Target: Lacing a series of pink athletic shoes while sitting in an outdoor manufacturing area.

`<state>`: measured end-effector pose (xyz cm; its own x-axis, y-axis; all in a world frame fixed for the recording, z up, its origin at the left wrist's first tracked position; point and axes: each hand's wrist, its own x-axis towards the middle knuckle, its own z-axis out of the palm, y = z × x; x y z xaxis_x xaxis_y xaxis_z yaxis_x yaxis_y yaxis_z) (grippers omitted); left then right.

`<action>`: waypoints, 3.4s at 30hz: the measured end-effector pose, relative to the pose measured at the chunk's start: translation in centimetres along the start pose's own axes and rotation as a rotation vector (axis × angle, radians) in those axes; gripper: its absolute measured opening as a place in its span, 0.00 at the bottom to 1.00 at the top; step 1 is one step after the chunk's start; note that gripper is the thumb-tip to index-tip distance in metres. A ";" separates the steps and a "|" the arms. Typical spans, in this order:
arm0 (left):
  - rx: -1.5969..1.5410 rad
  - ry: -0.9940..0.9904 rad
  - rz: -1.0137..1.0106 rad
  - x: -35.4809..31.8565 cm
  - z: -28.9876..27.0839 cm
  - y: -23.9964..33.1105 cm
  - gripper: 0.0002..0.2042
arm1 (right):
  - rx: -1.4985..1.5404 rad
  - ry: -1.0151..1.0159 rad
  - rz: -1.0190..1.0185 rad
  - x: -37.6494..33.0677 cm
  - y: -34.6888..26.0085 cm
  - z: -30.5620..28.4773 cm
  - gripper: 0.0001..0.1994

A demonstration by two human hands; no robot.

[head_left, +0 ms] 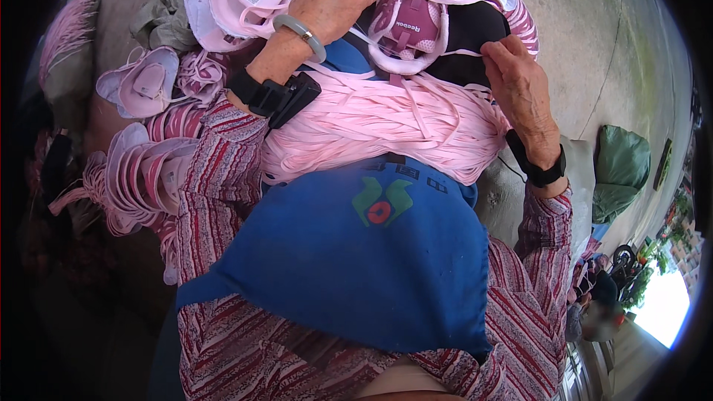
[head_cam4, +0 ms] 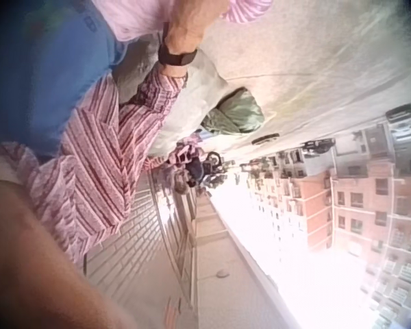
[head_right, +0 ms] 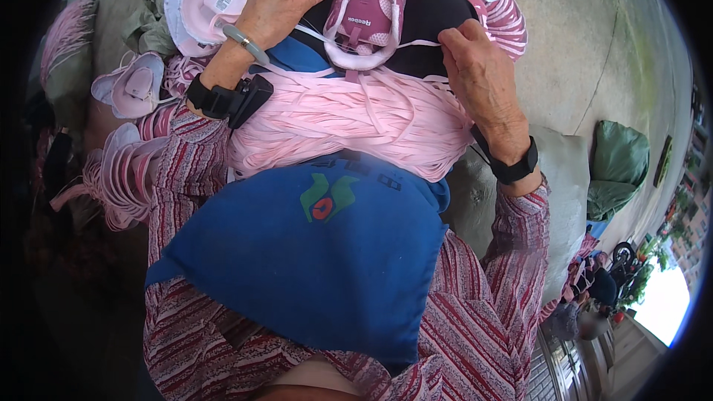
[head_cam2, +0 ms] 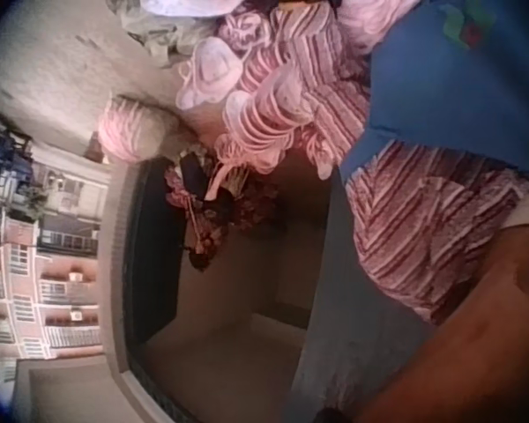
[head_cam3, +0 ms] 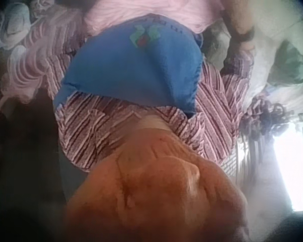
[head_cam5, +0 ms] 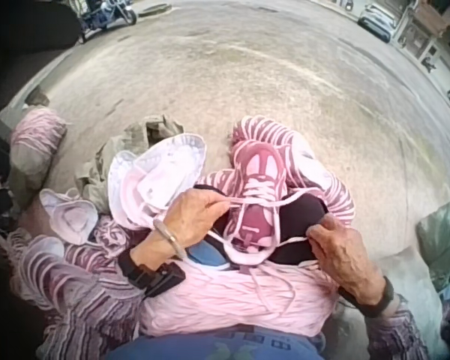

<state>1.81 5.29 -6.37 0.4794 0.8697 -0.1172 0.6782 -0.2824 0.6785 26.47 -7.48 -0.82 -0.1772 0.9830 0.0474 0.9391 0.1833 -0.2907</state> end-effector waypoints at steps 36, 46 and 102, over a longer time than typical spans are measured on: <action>-0.509 -0.074 -0.144 1.9 1.1 -0.2 0.15 | 0.372 0.136 0.162 4.8 1.4 2.8 0.11; -0.107 -0.008 0.004 2.2 0.6 0.6 0.13 | 0.355 0.046 0.263 4.9 1.5 3.5 0.13; -0.121 0.270 0.322 -0.2 -1.1 4.6 0.05 | 0.312 0.183 -0.091 5.9 -3.8 -0.5 0.02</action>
<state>4.22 4.25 -2.47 0.4819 0.8241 0.2977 0.4400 -0.5214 0.7311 22.05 -2.38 1.04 -0.1734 0.9530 0.2483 0.7822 0.2864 -0.5533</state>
